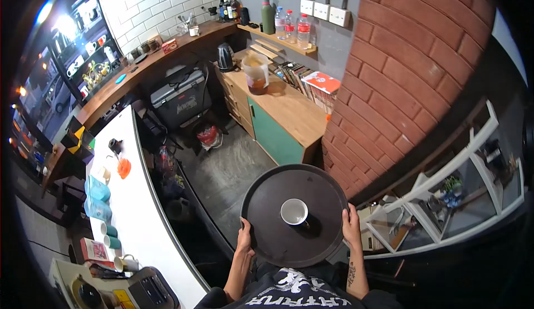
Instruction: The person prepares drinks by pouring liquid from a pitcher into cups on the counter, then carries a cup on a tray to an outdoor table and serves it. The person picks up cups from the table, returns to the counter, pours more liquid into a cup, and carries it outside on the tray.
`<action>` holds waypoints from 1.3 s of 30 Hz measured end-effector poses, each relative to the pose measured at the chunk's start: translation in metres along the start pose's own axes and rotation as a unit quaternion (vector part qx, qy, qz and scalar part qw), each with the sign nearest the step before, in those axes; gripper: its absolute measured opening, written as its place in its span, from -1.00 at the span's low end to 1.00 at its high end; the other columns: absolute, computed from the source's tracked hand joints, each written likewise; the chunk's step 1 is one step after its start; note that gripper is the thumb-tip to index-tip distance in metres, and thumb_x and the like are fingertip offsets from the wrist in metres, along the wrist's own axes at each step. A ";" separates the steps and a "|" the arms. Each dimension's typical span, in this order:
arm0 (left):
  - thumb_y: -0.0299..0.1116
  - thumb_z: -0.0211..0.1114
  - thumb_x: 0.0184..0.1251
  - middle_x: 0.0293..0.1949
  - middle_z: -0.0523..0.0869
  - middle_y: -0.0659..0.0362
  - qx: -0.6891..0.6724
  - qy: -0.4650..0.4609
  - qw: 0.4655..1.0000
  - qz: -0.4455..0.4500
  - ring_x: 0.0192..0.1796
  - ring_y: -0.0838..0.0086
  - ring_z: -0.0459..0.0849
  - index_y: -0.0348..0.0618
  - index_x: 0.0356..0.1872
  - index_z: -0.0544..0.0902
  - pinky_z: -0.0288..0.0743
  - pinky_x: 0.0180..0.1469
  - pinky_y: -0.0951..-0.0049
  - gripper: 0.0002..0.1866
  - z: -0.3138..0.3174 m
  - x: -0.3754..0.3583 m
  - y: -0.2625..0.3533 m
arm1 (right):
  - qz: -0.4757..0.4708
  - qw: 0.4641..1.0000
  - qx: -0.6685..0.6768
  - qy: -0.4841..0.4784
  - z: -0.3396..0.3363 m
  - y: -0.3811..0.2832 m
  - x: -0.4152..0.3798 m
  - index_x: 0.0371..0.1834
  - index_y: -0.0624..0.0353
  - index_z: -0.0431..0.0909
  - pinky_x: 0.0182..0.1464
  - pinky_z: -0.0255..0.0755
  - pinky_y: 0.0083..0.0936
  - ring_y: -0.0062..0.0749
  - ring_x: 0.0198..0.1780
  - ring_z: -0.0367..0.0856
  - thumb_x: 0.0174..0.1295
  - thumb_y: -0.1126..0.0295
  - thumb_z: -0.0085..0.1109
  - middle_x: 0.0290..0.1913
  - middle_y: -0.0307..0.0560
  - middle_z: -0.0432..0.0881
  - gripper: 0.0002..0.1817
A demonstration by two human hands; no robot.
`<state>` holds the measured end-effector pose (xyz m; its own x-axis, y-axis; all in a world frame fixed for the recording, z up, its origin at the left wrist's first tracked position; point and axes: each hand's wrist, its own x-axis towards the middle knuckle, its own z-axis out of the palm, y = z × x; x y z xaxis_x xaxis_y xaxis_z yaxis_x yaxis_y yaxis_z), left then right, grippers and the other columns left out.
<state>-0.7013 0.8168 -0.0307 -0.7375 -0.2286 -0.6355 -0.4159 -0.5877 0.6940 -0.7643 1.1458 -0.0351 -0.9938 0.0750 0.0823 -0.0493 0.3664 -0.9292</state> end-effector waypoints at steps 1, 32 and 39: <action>0.33 -0.04 0.36 0.05 0.60 -0.12 -0.010 0.014 1.000 0.002 0.01 0.17 0.66 -0.41 0.22 0.37 0.65 -0.07 0.17 -0.15 0.004 0.012 0.011 | -0.028 0.999 -0.005 0.018 0.013 0.003 0.017 0.21 0.36 0.36 0.16 0.32 -0.47 -0.38 0.07 0.49 0.47 0.37 -0.12 0.01 0.01 0.57 -0.65; 0.28 -0.01 0.38 0.18 0.47 -0.26 0.009 0.029 0.998 -0.052 0.12 0.04 0.58 -0.60 0.30 0.20 0.57 0.09 0.02 -0.06 0.157 0.501 0.202 | 0.118 0.961 0.101 -0.230 0.281 0.042 0.497 -0.48 0.13 0.37 -0.49 0.33 -0.67 -0.75 -0.54 0.35 0.24 0.32 0.34 -0.52 -0.42 0.35 -0.70; 0.34 -0.06 0.35 0.31 0.34 -0.24 0.047 0.019 0.994 -0.096 0.28 0.00 0.45 -0.51 0.38 0.11 0.49 0.20 -0.03 -0.02 0.180 0.546 0.202 | 0.092 0.986 0.044 -0.134 0.293 0.056 0.517 -0.59 0.10 0.27 -0.50 0.12 -0.63 -0.73 -0.54 0.19 0.20 0.33 0.37 -0.60 -0.43 0.21 -0.59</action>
<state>-1.2836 0.7126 -0.1769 -0.6194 -0.1493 -0.7707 -0.5967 -0.5485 0.5858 -1.3101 0.9334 -0.1502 -0.9768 -0.1185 -0.1783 0.1383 0.2867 -0.9480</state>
